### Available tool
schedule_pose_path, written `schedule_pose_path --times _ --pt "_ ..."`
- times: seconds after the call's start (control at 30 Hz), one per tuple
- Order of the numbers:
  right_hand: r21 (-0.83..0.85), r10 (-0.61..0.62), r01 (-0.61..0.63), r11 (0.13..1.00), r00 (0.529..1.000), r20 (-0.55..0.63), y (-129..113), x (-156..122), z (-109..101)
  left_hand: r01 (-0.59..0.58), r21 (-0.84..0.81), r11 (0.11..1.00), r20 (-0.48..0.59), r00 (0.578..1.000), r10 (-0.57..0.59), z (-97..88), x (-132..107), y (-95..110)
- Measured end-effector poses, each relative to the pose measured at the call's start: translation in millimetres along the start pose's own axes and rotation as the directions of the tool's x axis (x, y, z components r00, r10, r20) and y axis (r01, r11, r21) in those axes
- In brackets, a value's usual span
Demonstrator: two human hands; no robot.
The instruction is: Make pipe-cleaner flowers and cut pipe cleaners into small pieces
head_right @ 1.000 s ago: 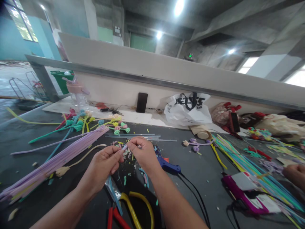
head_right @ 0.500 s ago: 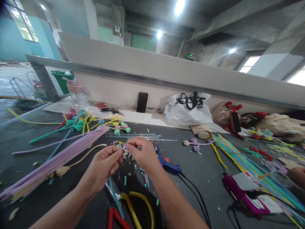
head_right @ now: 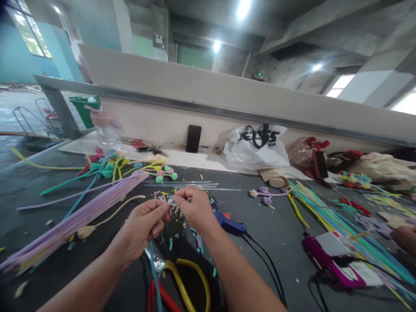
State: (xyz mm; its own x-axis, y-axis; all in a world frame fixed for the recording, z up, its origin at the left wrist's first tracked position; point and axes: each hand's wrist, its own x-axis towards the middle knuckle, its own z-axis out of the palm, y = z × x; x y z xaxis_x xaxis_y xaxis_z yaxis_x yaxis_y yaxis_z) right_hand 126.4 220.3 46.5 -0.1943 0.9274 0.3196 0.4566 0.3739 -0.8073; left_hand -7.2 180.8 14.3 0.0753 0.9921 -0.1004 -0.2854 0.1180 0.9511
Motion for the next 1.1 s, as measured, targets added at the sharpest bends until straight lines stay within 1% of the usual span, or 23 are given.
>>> schedule_pose_path --times 0.07,0.13,0.3,0.53,0.67,0.77,0.83,0.9,0.93,1.0,1.1 --pt "0.071 0.090 -0.093 0.993 0.995 0.035 0.1 0.5 -1.3 0.032 -0.020 0.999 0.032 0.999 -0.031 -0.6 0.4 0.0" --pt "0.113 0.124 -0.130 0.985 0.991 0.054 -0.2 0.8 -2.4 0.050 -0.035 0.998 0.040 0.998 -0.049 -0.7 0.8 0.6" --pt "0.150 0.164 -0.177 0.973 0.982 0.093 -0.4 1.4 -2.8 0.030 -0.030 0.999 0.045 0.999 -0.029 -0.2 0.7 2.9" --pt "0.139 0.171 -0.182 0.973 0.982 0.085 -0.3 0.4 -0.9 0.020 -0.027 0.999 0.022 1.000 -0.020 -0.8 1.4 2.8" --pt "0.099 0.168 -0.178 0.979 0.981 0.096 2.3 1.2 -0.4 -0.004 -0.013 1.000 0.021 1.000 0.004 -2.1 2.6 0.9" --pt "0.055 0.169 -0.175 0.983 0.980 0.101 4.9 2.0 -1.5 0.005 -0.005 1.000 0.034 0.999 -0.005 -2.4 3.2 -0.5" --pt "0.013 0.149 -0.152 0.988 0.981 0.120 6.1 2.5 -4.4 0.029 0.004 1.000 0.042 0.999 -0.029 -2.4 3.2 -0.6" --pt "-0.025 0.104 -0.102 0.995 0.986 0.127 6.9 3.4 -9.3 0.046 0.011 0.999 0.042 0.998 -0.047 -2.3 2.7 0.5" --pt "-0.044 0.078 -0.073 0.996 0.991 0.112 7.3 4.2 -12.6 0.053 0.011 0.999 0.039 0.998 -0.054 -2.4 2.4 1.4" --pt "-0.103 0.045 -0.040 0.994 0.998 0.045 8.8 6.4 -20.2 0.060 0.001 0.998 0.030 0.998 -0.060 -2.5 1.8 3.2" --pt "-0.263 0.074 -0.084 0.961 0.996 -0.048 13.1 10.1 -33.9 0.060 -0.029 0.998 0.018 0.998 -0.060 -3.3 2.0 4.5"
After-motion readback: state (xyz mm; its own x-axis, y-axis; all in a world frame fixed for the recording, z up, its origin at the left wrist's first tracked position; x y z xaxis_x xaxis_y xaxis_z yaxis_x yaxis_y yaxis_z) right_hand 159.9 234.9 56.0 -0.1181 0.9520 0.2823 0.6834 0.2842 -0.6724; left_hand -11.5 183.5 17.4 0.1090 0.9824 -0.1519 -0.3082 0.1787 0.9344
